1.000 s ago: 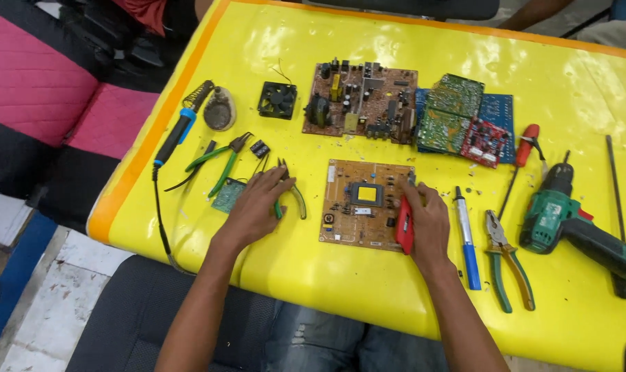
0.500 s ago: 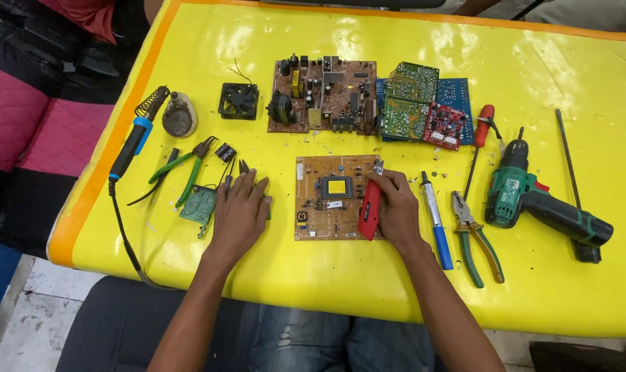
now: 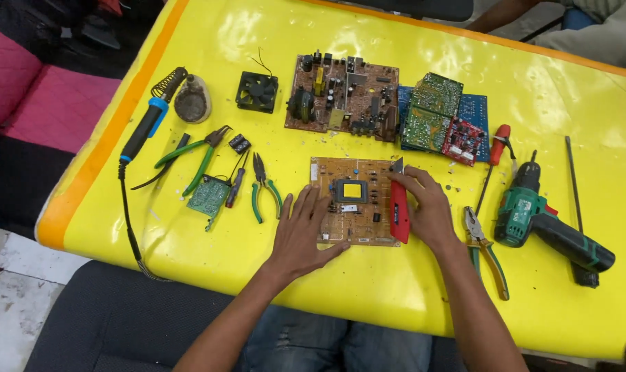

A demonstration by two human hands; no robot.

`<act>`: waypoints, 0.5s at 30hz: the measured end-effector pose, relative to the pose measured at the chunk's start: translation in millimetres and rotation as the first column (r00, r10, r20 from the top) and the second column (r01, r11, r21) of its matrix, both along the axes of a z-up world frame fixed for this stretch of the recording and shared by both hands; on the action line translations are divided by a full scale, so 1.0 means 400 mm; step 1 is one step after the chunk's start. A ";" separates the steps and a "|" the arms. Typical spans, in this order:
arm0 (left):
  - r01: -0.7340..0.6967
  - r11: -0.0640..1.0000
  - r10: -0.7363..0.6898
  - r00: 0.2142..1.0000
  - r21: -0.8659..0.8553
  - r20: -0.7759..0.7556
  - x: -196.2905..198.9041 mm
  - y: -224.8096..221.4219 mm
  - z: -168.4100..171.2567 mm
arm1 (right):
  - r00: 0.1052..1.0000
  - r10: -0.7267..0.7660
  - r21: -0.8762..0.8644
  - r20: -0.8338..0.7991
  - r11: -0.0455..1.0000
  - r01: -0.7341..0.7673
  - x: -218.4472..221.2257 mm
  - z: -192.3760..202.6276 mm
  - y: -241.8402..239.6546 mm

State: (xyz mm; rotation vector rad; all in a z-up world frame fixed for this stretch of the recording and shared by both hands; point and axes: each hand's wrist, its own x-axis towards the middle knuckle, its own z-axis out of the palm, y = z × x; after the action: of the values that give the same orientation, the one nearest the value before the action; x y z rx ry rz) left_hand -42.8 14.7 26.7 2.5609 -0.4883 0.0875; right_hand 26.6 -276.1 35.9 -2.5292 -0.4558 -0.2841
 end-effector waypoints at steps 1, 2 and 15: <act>0.008 1.000 -0.008 1.000 -0.012 -0.004 -0.004 0.012 -0.006 | 1.000 -0.008 -0.012 -0.004 1.000 0.008 0.003 0.019 -0.012; 0.018 1.000 -0.017 1.000 -0.015 0.014 -0.003 0.020 -0.012 | 1.000 0.012 -0.125 -0.011 0.992 -0.013 0.005 0.043 -0.029; 0.130 0.991 -0.130 0.992 0.021 -0.006 0.050 0.094 0.009 | 0.979 -0.126 -0.233 -0.163 0.969 0.086 -0.042 0.192 -0.225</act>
State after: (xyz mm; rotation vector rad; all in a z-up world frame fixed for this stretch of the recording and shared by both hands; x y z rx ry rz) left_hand -22.7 52.2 30.2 2.5422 -0.6559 0.0298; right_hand 9.8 -366.2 112.7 -2.7750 -0.2971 -0.0466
